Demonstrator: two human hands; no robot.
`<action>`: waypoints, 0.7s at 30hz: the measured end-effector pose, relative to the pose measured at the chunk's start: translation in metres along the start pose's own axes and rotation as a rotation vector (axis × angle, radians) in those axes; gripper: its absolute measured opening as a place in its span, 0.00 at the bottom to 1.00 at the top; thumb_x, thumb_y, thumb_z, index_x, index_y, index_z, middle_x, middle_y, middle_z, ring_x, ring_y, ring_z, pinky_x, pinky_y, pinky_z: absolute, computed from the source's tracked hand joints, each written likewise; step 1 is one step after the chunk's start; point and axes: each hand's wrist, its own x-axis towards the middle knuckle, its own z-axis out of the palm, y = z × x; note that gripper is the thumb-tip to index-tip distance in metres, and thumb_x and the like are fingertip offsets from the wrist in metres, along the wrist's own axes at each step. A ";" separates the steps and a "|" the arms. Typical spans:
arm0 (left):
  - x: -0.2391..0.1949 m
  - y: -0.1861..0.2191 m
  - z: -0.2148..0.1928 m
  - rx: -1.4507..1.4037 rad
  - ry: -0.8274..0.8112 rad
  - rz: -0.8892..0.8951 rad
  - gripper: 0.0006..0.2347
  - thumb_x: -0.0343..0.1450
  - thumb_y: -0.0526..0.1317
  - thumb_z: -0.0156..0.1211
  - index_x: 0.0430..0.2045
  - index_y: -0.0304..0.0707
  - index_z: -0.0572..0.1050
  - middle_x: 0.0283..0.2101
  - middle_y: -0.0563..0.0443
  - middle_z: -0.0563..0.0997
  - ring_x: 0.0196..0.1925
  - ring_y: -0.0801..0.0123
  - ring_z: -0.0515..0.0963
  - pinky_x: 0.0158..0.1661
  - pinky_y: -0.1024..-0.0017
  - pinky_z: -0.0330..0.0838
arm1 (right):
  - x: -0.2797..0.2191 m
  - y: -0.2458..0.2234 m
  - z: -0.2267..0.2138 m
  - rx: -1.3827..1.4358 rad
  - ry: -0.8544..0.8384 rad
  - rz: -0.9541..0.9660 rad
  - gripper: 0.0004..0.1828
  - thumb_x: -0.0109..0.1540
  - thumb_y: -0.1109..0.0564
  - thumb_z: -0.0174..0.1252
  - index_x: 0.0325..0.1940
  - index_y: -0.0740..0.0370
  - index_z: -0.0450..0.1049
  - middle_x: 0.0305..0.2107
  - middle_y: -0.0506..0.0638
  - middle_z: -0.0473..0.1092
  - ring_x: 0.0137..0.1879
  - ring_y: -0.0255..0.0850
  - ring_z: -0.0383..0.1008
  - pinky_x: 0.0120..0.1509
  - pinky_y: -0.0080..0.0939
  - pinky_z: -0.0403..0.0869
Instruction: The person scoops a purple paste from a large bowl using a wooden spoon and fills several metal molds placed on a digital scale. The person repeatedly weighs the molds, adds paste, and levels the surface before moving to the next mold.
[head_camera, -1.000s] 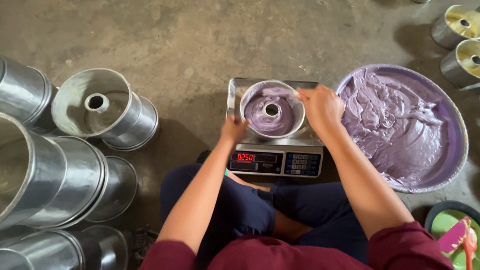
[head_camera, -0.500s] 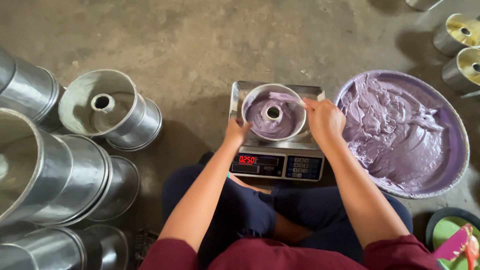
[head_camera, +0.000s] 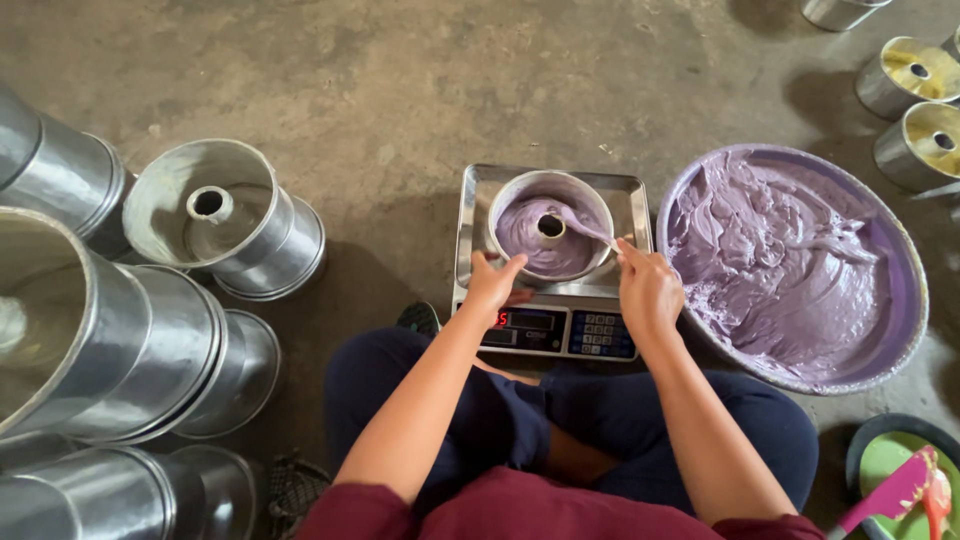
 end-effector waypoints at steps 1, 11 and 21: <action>0.007 0.002 0.006 0.015 0.023 0.120 0.16 0.68 0.34 0.61 0.45 0.34 0.62 0.44 0.37 0.75 0.40 0.52 0.83 0.30 0.62 0.83 | -0.001 -0.005 -0.003 0.029 0.009 0.029 0.13 0.67 0.52 0.59 0.55 0.46 0.82 0.34 0.57 0.76 0.37 0.54 0.77 0.43 0.52 0.73; 0.101 0.094 -0.103 -0.217 0.185 0.377 0.12 0.75 0.32 0.47 0.50 0.25 0.60 0.44 0.24 0.77 0.26 0.43 0.85 0.24 0.58 0.83 | 0.118 -0.111 0.038 1.435 -0.386 0.461 0.19 0.72 0.48 0.48 0.62 0.56 0.76 0.22 0.38 0.60 0.22 0.25 0.50 0.24 0.29 0.54; 0.227 0.127 -0.192 -0.294 0.735 0.156 0.24 0.71 0.27 0.47 0.62 0.35 0.52 0.55 0.31 0.72 0.38 0.47 0.85 0.29 0.59 0.82 | 0.140 -0.146 0.120 1.684 -0.516 0.438 0.20 0.73 0.49 0.46 0.66 0.57 0.73 0.24 0.38 0.58 0.23 0.24 0.51 0.25 0.28 0.54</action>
